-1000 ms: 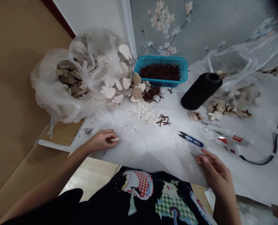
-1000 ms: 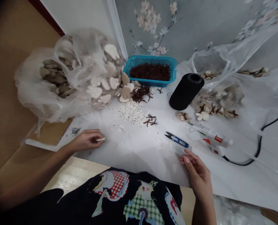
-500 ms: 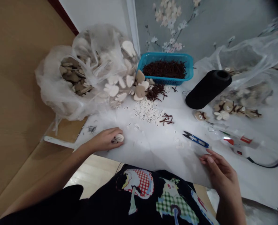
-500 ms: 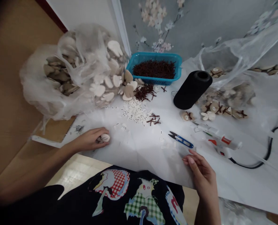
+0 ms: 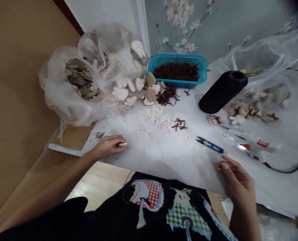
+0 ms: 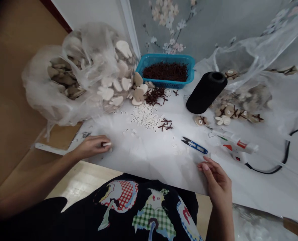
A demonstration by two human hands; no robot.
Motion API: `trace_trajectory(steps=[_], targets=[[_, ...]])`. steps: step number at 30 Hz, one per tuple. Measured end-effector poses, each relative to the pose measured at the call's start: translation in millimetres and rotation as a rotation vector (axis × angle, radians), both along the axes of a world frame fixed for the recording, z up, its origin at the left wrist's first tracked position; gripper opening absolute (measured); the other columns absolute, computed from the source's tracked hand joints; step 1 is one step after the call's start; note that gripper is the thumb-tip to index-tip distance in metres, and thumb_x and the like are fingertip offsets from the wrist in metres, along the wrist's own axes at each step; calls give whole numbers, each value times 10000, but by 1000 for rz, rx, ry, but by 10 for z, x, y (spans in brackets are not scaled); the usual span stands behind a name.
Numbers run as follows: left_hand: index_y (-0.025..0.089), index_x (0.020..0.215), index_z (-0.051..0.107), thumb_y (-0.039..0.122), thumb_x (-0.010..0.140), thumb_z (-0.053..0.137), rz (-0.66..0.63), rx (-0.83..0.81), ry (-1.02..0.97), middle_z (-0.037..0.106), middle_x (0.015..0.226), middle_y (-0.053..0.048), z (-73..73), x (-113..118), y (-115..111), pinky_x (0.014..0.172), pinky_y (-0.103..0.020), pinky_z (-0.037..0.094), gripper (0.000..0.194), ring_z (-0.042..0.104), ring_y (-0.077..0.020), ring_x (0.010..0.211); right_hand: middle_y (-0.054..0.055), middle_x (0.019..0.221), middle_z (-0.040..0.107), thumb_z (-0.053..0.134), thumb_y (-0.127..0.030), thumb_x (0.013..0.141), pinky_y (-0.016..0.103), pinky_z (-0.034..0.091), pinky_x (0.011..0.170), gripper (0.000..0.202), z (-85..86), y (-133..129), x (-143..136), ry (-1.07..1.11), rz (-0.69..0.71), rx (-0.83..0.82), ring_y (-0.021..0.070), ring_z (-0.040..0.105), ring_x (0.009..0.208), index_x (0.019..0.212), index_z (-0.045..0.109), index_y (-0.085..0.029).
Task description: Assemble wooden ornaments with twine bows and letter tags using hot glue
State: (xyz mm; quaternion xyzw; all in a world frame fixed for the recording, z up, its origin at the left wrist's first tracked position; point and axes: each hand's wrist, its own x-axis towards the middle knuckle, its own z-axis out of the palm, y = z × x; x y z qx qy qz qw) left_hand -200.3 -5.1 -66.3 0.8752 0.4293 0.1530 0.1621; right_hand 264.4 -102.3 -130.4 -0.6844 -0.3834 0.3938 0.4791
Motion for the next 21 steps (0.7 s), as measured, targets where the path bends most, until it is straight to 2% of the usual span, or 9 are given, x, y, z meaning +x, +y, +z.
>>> trace_trajectory(steps=[5,10,15,18,21], targets=[[169,758,604,212,842,591,126,39,-192,593,645,14,-62,-3,-155,527,-178,419,95,523,-72,555,66,875,700,681,-492,743,368,533,817,501,-5,-1,-5,-18,-14,-19,190,660,790,1137,651,-185],[179,744,634,173,802,647,127,138,-307,648,656,16,-110,6,-209,504,-169,440,60,548,-70,535,57,849,697,690,-491,732,372,542,800,495,-3,7,-3,-38,-12,-11,185,663,769,1119,660,-184],[175,717,665,208,778,679,166,127,-367,653,625,13,-117,12,-164,450,-161,448,71,556,-69,489,56,847,691,688,-477,738,366,547,775,481,-6,2,-24,-46,-24,4,185,662,759,1121,659,-186],[173,695,667,205,779,683,247,148,-423,642,591,23,-5,-49,-104,405,-155,430,91,557,-67,469,58,844,690,686,-478,739,365,546,769,481,-2,1,-36,-54,-32,0,185,660,753,1119,660,-183],[174,699,674,203,751,718,364,266,-523,654,600,24,229,-173,-39,402,-159,434,74,568,-70,479,56,831,687,682,-479,743,374,536,788,486,4,-1,-21,-53,-43,-8,188,655,768,1126,657,-181]])
